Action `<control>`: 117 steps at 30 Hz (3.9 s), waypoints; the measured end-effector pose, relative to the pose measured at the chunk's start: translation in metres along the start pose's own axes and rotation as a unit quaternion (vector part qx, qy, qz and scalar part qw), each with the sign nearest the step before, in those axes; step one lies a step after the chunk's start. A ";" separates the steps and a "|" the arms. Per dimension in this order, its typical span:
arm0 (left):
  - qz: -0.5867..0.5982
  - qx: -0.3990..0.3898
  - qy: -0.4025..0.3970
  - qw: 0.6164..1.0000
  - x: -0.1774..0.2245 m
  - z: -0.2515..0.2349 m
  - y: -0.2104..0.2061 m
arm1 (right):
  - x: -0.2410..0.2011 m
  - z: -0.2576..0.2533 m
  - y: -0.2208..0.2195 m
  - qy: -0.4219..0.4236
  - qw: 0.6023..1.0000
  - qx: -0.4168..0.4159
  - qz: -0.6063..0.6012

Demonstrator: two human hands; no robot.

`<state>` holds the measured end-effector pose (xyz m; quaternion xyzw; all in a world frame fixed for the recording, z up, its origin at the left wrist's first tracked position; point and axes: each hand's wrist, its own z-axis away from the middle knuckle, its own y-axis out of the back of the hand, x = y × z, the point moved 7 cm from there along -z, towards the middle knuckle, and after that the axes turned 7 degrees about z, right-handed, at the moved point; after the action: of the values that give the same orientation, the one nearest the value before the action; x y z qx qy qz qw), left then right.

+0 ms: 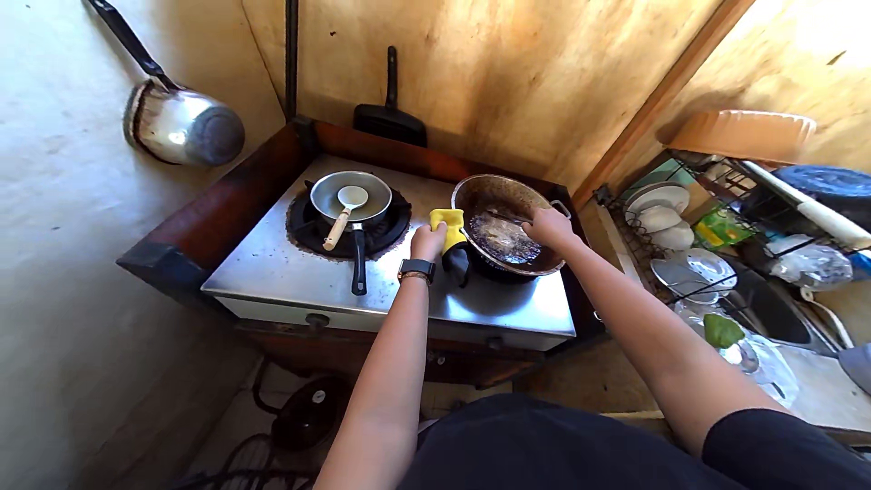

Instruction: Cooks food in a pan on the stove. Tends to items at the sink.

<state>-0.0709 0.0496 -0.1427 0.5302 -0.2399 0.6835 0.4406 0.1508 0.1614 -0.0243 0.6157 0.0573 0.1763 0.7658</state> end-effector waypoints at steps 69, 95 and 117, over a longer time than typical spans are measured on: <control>0.273 0.164 0.027 0.948 -0.024 0.137 -0.106 | 0.235 0.049 -0.014 0.002 0.991 0.037 -0.129; 0.256 0.109 0.034 0.960 -0.022 0.137 -0.099 | 0.251 -0.023 -0.025 0.033 0.985 -0.022 -0.168; 0.431 0.131 0.076 0.890 -0.026 0.176 -0.209 | 0.234 -0.111 0.010 0.123 0.987 0.021 -0.105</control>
<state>0.1997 0.0045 -0.1395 0.3743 -0.3188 0.8695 0.0464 0.3327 0.3449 -0.0109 0.5959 0.2192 0.1686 0.7540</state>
